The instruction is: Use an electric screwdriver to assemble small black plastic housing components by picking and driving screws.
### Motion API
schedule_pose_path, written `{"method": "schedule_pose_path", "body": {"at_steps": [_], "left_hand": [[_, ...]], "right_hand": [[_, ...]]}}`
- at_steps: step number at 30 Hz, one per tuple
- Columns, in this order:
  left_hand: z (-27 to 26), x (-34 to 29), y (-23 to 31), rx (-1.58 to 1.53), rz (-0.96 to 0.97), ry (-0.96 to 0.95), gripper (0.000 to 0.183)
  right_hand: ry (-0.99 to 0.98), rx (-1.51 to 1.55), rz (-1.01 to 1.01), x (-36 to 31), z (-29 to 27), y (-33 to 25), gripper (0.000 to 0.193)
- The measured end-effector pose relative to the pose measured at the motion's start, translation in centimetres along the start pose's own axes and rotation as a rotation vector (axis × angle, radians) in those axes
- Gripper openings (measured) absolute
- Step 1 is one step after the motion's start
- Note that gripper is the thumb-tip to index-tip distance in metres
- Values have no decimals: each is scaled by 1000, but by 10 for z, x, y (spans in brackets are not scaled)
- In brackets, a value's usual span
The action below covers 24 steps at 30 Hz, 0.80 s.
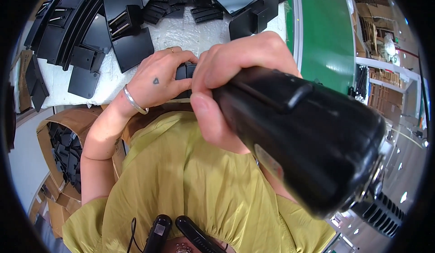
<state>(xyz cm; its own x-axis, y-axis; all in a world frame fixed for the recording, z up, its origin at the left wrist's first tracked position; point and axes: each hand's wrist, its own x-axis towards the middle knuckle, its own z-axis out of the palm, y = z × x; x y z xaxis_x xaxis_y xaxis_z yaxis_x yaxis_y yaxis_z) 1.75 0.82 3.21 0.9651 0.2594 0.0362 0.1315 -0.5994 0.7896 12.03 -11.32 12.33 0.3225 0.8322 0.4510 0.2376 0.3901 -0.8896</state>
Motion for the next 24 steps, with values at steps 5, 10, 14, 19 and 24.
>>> {"method": "schedule_pose_path", "body": {"at_steps": [5, 10, 14, 19, 24], "left_hand": [[-2, 0, -1, -32, -5, -10, 36], [-5, 4, 1, 7, 20, -38, 35], [-7, 5, 1, -21, 24, -29, 35], [-19, 7, 9, 201, 57, 55, 36], [-21, 7, 35, 317, 263, 288, 36]], "right_hand": [[-65, -180, -2, 4, -8, 1, 33], [-39, -86, 44, 4, -13, 0, 36], [138, 201, -147, -3, -44, -13, 35], [409, 79, -153, -25, -68, -3, 32], [548, 23, -90, -46, -74, 3, 29]]}}
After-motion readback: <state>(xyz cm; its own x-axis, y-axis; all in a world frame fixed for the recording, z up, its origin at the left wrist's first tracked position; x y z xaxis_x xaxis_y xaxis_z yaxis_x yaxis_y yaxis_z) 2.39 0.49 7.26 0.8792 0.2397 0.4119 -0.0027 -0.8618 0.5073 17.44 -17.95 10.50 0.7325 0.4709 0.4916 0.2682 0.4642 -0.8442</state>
